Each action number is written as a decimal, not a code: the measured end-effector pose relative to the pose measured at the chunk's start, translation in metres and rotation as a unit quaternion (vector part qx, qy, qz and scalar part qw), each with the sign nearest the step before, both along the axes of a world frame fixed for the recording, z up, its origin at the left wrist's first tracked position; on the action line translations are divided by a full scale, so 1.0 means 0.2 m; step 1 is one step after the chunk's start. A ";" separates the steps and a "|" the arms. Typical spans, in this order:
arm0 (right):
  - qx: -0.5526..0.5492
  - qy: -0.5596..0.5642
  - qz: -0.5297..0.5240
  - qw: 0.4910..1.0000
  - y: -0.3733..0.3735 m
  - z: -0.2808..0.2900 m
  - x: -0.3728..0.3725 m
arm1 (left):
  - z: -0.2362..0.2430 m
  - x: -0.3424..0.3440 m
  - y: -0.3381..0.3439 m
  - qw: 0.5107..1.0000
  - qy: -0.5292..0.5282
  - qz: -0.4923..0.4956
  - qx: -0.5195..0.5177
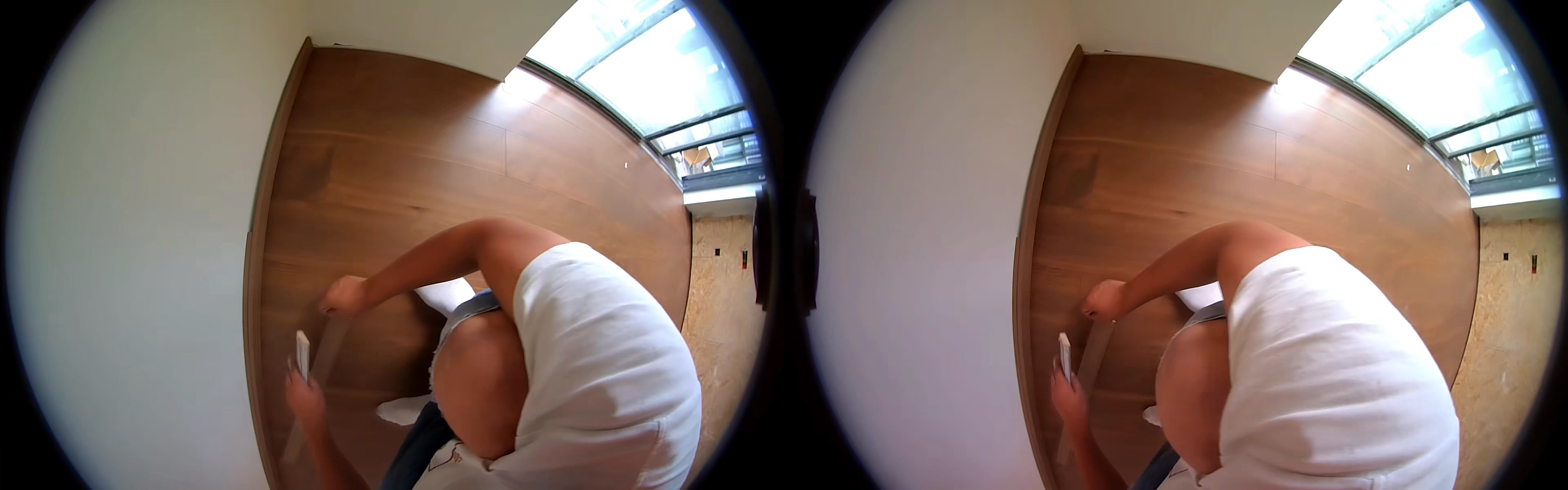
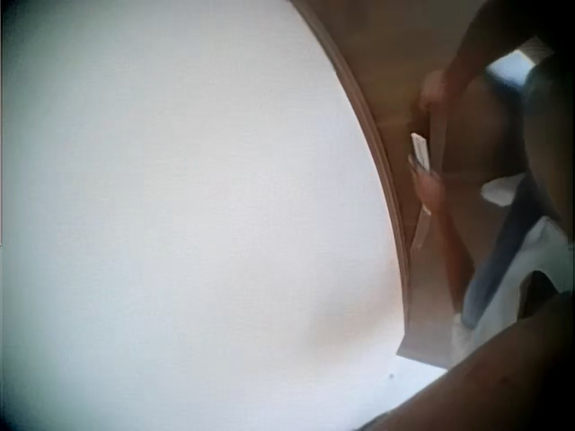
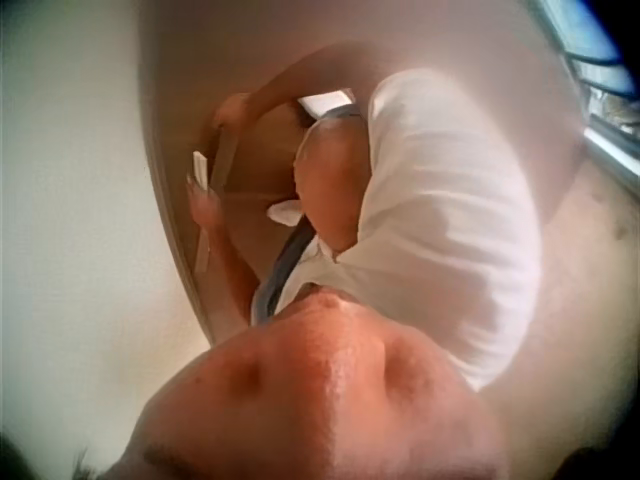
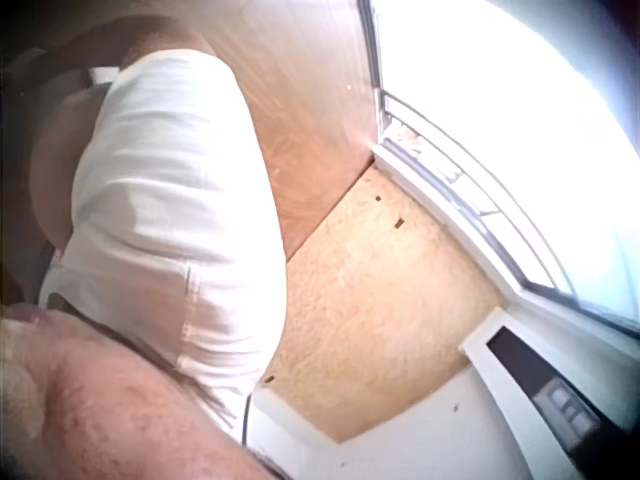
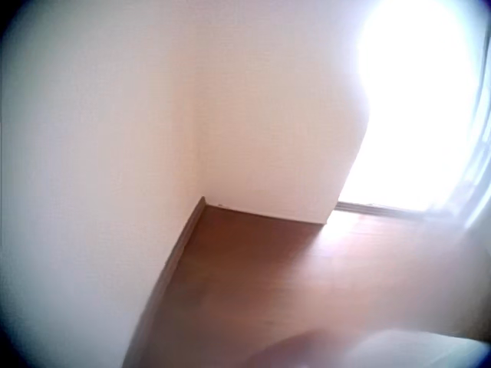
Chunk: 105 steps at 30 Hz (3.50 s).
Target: The person cuts wood strips using a miter saw, carries the cut pieces into a room with wood flooring, and positions them against the wall base, marking measurements with a pencil.
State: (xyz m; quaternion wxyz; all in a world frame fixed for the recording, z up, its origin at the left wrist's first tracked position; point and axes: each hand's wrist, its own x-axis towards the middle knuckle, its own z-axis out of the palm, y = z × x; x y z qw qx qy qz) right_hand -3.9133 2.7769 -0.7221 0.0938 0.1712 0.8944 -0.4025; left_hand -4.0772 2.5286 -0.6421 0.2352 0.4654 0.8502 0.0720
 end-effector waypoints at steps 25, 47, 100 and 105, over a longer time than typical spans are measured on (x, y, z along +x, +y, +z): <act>0.160 -0.005 -0.357 0.921 0.42 0.98 1.67 | 0.75 0.55 1.44 0.898 -0.346 -0.272 0.023; 0.101 0.275 -0.687 0.665 1.74 0.21 2.40 | 0.03 2.52 2.76 0.917 0.015 -0.373 0.139; -0.104 0.239 -0.677 0.689 2.33 0.23 2.49 | -0.07 2.66 3.35 0.954 0.069 -0.288 0.040; -0.095 0.266 -0.675 0.682 2.32 0.22 2.49 | -0.05 2.68 3.35 0.956 0.073 -0.283 0.019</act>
